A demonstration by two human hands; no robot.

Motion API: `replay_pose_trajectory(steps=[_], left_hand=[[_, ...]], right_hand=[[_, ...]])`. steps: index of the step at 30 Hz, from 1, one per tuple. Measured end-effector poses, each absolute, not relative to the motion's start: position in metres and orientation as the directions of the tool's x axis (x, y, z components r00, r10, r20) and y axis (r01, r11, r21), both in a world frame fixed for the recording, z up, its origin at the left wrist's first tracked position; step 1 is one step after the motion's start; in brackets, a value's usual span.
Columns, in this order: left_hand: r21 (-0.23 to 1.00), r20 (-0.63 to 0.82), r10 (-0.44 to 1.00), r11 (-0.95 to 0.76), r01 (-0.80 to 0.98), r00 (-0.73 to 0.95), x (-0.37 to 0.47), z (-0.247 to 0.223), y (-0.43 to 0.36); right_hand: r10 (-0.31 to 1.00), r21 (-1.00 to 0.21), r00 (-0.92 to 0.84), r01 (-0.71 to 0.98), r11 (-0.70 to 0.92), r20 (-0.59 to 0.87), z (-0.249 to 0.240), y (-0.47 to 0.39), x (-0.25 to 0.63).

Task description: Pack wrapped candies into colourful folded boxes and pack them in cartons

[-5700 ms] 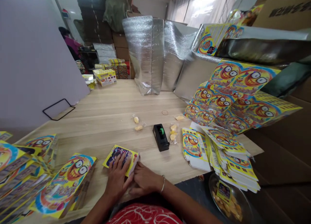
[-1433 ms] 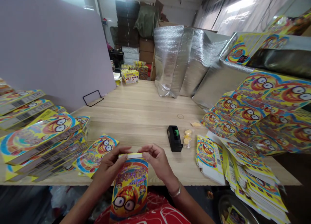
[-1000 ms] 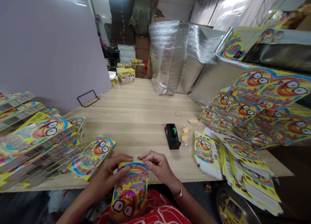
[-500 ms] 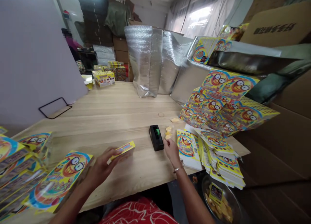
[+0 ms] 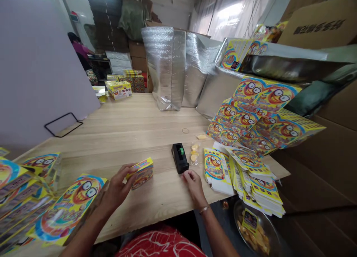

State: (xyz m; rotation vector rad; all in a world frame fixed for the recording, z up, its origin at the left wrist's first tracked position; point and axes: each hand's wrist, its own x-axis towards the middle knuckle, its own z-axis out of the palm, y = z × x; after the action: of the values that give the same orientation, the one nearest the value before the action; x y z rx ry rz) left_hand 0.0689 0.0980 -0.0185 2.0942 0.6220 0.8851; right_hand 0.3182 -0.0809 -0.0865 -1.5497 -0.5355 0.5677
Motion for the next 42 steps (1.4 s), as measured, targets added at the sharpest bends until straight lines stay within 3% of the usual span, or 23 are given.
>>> replay_pose_trajectory(steps=[7, 11, 13, 15, 17, 20, 22, 24, 27, 28, 30, 33, 36, 39, 42], left_hand=[[0.746, 0.424, 0.658, -0.644, 0.172, 0.623, 0.071, -0.006, 0.093], [0.719, 0.443, 0.627, -0.675, 0.163, 0.641, 0.069, -0.001, 0.091], [0.716, 0.440, 0.606, -0.682, 0.149, 0.663, 0.068, 0.002, 0.090], [0.725, 0.432, 0.593, -0.676, 0.129, 0.679, 0.067, 0.003, 0.091], [0.744, 0.412, 0.601, -0.656, 0.127, 0.685, 0.068, 0.003, 0.094], [0.790, 0.383, 0.637, -0.601, 0.120, 0.669, 0.070, -0.002, 0.097], [0.775, 0.436, 0.637, -0.625, 0.095, 0.636, 0.070, -0.012, 0.095], [0.662, 0.562, 0.567, -0.745, 0.085, 0.602, 0.067, -0.030, 0.088], [0.406, 0.684, 0.347, -0.912, 0.061, 0.642, 0.057, -0.062, 0.069], [0.359, 0.683, 0.290, -0.933, 0.038, 0.671, 0.052, -0.070, 0.062], [0.363, 0.598, 0.222, -0.932, -0.013, 0.770, 0.043, -0.077, 0.048], [0.468, 0.409, 0.234, -0.884, 0.017, 0.882, 0.031, -0.066, 0.036], [0.459, 0.380, 0.372, -0.871, 0.176, 0.847, 0.023, -0.047, 0.031], [0.420, 0.409, 0.440, -0.869, 0.262, 0.800, 0.020, -0.036, 0.022], [0.632, 0.464, 0.649, -0.719, 0.287, 0.603, 0.014, -0.032, 0.012]], right_hand=[[0.865, -0.956, 0.500, -0.269, 0.113, -0.038, -0.022, -0.024, 0.233], [0.845, -0.935, 0.490, -0.353, -0.033, -0.215, 0.002, 0.015, 0.218], [0.851, -0.955, 0.457, -0.254, -0.155, -0.259, 0.003, 0.024, 0.225], [0.910, -0.977, 0.357, -0.084, -0.195, -0.212, 0.000, 0.026, 0.236], [0.959, -0.986, 0.268, 0.114, -0.123, -0.089, -0.008, 0.024, 0.245], [0.947, -0.912, 0.290, 0.409, 0.010, 0.140, -0.019, 0.020, 0.253], [0.923, -0.881, 0.325, 0.472, 0.029, 0.205, -0.024, 0.017, 0.254], [0.949, -0.950, 0.285, 0.309, 0.041, 0.134, -0.026, 0.009, 0.256], [0.996, -0.982, -0.026, -0.168, -0.090, -0.087, -0.033, -0.012, 0.256], [0.984, -0.948, -0.099, -0.270, -0.167, -0.146, -0.039, -0.020, 0.255], [0.968, -0.914, -0.057, -0.321, -0.250, -0.245, -0.055, -0.033, 0.248], [0.927, -0.938, 0.227, -0.247, -0.241, -0.298, -0.076, -0.043, 0.232], [0.891, -0.957, 0.356, -0.166, -0.238, -0.283, -0.070, -0.046, 0.217], [0.941, -0.975, 0.333, 0.188, -0.120, -0.052, -0.031, -0.049, 0.206], [0.959, -0.887, 0.112, 0.420, 0.190, 0.259, 0.013, -0.045, 0.197]])
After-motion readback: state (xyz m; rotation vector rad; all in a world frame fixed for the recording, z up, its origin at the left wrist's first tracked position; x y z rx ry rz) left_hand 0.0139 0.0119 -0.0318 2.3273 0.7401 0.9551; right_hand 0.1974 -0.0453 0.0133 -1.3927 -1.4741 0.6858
